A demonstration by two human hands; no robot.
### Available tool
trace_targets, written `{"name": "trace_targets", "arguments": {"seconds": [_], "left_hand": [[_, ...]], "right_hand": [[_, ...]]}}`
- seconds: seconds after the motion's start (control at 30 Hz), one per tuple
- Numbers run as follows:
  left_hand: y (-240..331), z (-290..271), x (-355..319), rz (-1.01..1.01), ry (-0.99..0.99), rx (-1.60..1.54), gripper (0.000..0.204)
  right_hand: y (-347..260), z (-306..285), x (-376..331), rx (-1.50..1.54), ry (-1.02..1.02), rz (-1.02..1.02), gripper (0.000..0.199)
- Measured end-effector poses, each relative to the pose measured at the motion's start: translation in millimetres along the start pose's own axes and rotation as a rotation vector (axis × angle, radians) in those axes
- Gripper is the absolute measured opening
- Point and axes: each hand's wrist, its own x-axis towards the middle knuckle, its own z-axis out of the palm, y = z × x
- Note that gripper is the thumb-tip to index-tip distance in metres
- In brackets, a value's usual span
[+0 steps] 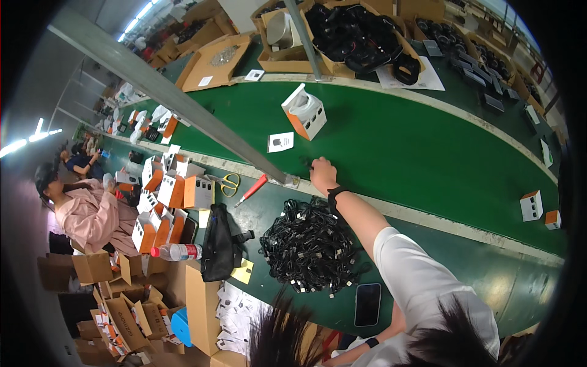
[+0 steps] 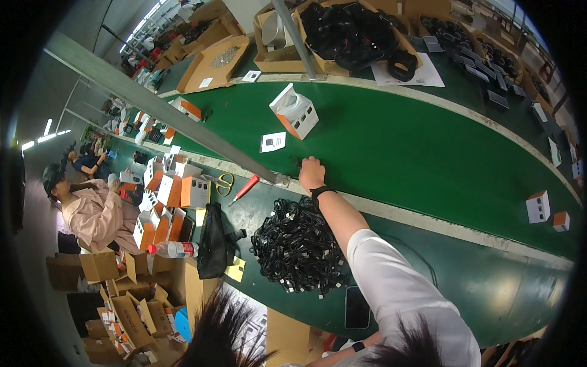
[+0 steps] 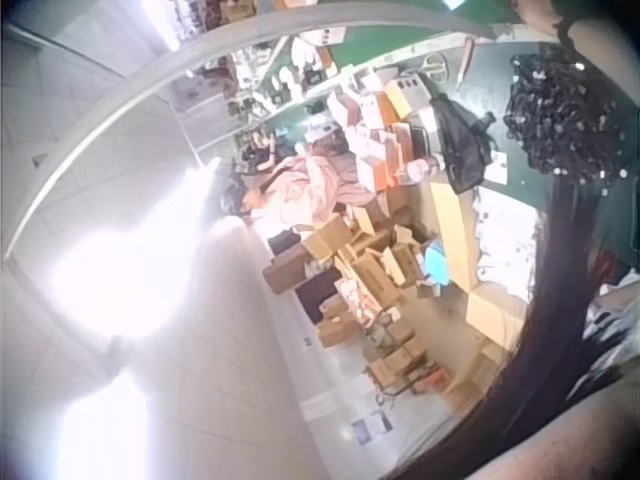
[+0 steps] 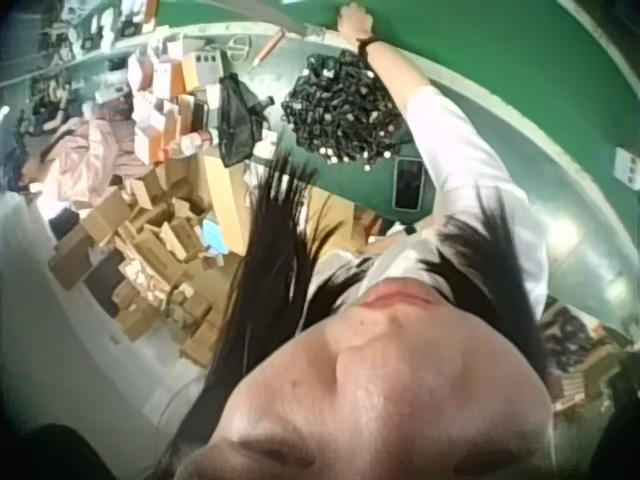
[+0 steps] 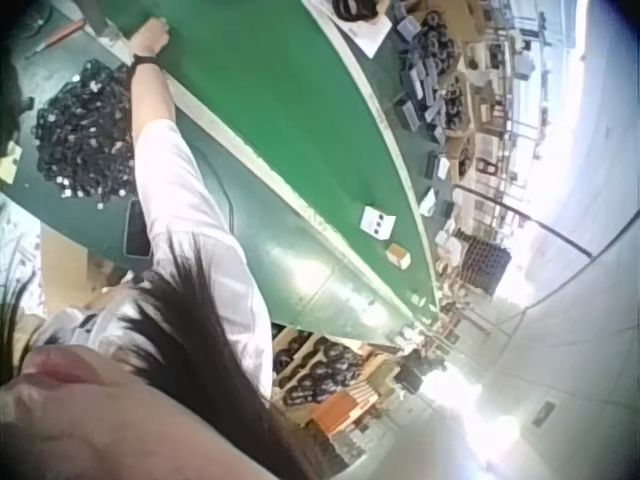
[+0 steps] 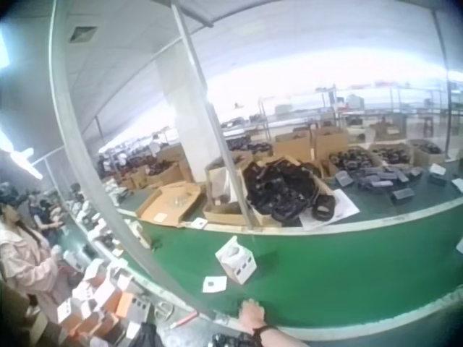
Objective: Packing small electronic items into white and orange product boxes on an assembly line.
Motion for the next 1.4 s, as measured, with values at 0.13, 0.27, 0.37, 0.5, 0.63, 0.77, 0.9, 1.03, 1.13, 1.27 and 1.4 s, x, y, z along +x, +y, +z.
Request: {"name": "trace_targets", "arguments": {"seconds": [0.13, 0.27, 0.37, 0.5, 0.63, 0.77, 0.9, 1.03, 1.13, 1.27, 1.4], "left_hand": [[-2.3, 6.7, -2.9, -0.064, -0.006, -0.015, 0.032], [21.2, -15.3, 1.8, 0.096, 0.136, -0.009, 0.035], [25.5, -16.8, -2.9, 0.104, 0.155, -0.022, 0.035], [47.5, -4.9, -22.3, -0.017, 0.126, -0.022, 0.038], [62.2, 0.6, -28.8, 0.150, 0.335, 0.048, 0.039], [54.9, 5.9, -31.4, 0.244, 0.366, 0.135, 0.039], [55.5, -4.3, -31.4, 0.481, 0.382, 0.263, 0.035], [57.6, -17.7, -27.9, 0.670, 0.321, 0.463, 0.031], [64.2, -29.3, -26.3, 0.717, 0.267, 0.566, 0.029], [76.8, -29.6, -25.8, 0.646, 0.143, 0.815, 0.020], [88.5, -22.7, -29.7, 0.677, 0.079, 1.072, 0.020]], "right_hand": [[22.7, -59.9, -8.3, 0.189, -0.164, -0.218, 0.017], [10.3, -201.2, -28.2, 0.531, -0.772, -0.110, 0.022], [-10.4, -357.0, -136.5, 0.802, -1.098, 0.040, 0.022], [41.0, -451.0, -323.9, 0.922, -1.069, 0.197, 0.017], [99.2, -404.4, -443.1, 1.062, -0.401, 0.310, 0.010], [115.3, -367.2, -470.4, 0.407, 0.040, -0.177, 0.016], [132.9, -366.9, -449.5, 0.240, 0.007, -0.232, 0.014], [142.6, -365.0, -424.7, 0.153, -0.060, -0.347, 0.017], [140.7, -355.9, -408.1, -0.005, -0.089, -0.453, 0.014], [131.6, -344.8, -403.9, -0.307, -0.130, -0.580, 0.011], [133.5, -336.6, -398.0, -0.374, -0.120, -0.610, 0.010]]}}
